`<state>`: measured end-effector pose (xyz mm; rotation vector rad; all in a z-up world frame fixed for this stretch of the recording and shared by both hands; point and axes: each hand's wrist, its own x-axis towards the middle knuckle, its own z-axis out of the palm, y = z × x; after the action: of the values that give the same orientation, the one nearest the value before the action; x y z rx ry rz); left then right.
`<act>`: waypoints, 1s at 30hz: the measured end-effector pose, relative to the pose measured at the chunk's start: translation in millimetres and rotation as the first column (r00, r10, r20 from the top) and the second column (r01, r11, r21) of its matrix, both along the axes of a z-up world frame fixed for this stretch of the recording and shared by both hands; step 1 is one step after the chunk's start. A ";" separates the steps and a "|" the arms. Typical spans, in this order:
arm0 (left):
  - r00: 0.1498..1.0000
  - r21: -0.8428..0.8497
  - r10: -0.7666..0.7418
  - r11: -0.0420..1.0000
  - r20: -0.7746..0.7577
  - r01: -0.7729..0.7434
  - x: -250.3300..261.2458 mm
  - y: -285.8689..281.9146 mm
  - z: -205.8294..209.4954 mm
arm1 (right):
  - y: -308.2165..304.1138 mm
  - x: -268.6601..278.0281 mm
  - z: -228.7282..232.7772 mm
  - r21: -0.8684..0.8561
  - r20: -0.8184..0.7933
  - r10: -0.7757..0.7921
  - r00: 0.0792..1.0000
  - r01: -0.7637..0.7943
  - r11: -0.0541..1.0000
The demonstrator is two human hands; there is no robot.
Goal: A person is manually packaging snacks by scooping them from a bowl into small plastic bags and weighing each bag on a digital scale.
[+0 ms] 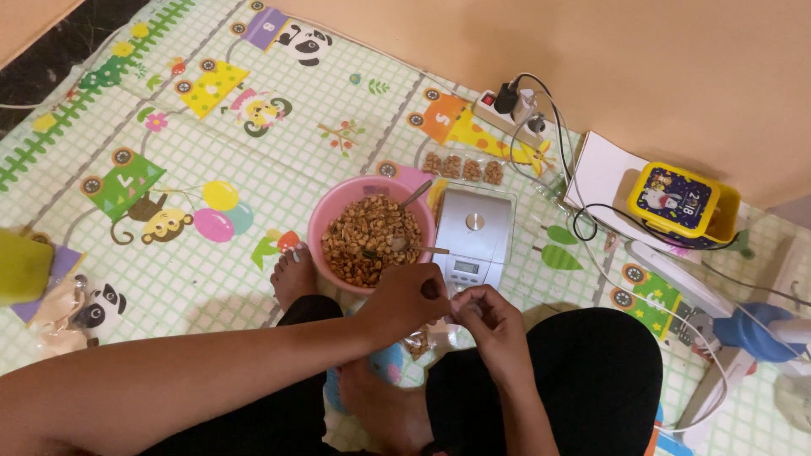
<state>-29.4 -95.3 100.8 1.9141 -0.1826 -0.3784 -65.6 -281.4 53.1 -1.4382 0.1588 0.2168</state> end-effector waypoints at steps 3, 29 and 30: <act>0.997 0.119 -0.027 0.993 0.079 0.017 -1.4 -2.8 -2.7 | 5.5 -4.6 2.2 -0.027 0.006 -0.065 0.998 0.065 0.998; 0.961 0.074 0.000 0.997 0.277 -0.021 -0.9 6.3 -21.8 | -31.6 5.1 -2.6 -0.005 0.050 -0.076 0.996 0.076 0.997; 0.961 0.074 0.001 0.997 0.276 -0.022 -1.2 6.5 -14.8 | -35.7 6.2 -6.6 -0.005 0.049 -0.074 0.996 0.075 0.997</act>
<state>-30.6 -88.7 86.1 2.0377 -0.3447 -0.1094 -59.4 -317.1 46.5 -1.4405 0.1735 0.1202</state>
